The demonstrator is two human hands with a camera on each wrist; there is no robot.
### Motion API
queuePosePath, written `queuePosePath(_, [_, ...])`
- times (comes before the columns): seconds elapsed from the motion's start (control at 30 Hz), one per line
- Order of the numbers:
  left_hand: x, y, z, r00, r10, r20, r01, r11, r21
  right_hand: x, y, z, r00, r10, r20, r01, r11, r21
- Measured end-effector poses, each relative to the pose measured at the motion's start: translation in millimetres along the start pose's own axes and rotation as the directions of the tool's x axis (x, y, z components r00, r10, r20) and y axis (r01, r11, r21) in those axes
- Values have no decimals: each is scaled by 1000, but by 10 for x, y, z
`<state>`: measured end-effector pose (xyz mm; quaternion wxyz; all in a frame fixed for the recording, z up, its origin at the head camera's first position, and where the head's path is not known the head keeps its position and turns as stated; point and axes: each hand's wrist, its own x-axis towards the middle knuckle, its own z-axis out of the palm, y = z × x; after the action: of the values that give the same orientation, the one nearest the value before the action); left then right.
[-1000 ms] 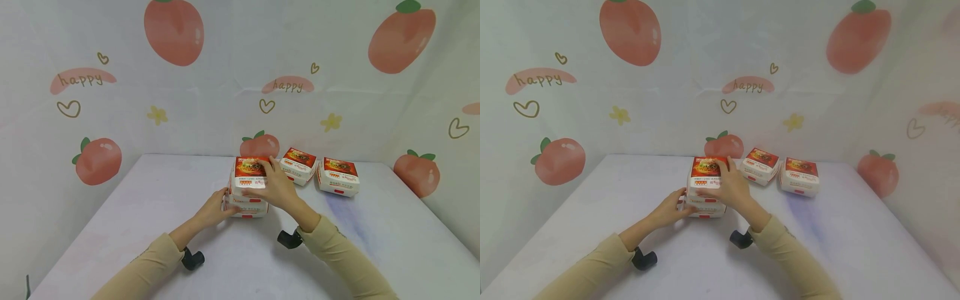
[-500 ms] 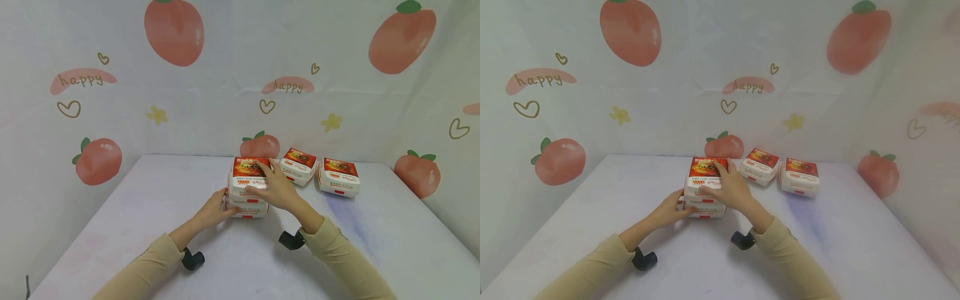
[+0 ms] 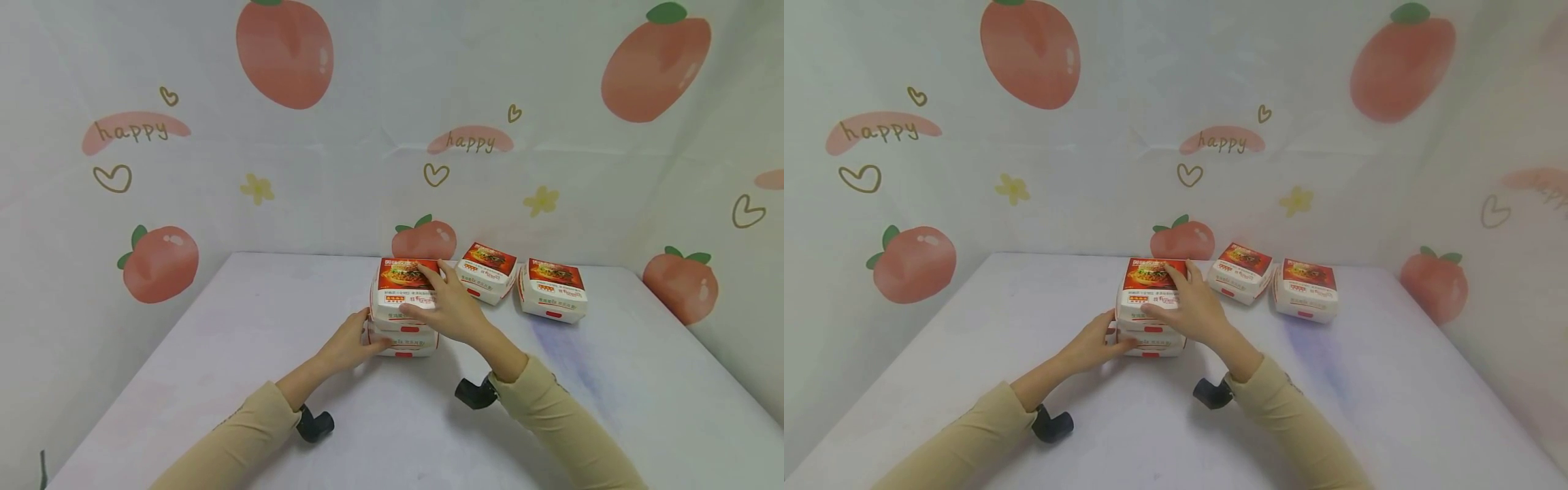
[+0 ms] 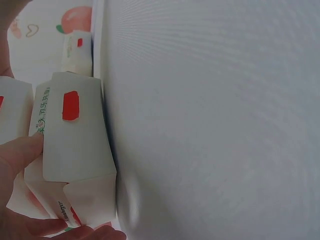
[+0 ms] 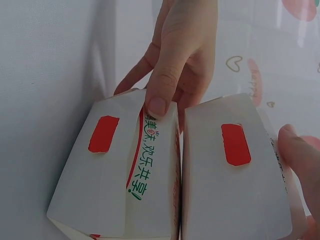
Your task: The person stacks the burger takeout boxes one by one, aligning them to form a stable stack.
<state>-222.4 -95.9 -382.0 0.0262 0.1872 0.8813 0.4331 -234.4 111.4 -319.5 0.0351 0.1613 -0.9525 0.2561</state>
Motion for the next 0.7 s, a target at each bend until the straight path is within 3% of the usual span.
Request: queuePosePath(0.7, [-1,1,-2,1000,12,10,-12,1000,-13,7,-14,21,1000,-4,-18,4,1000,5])
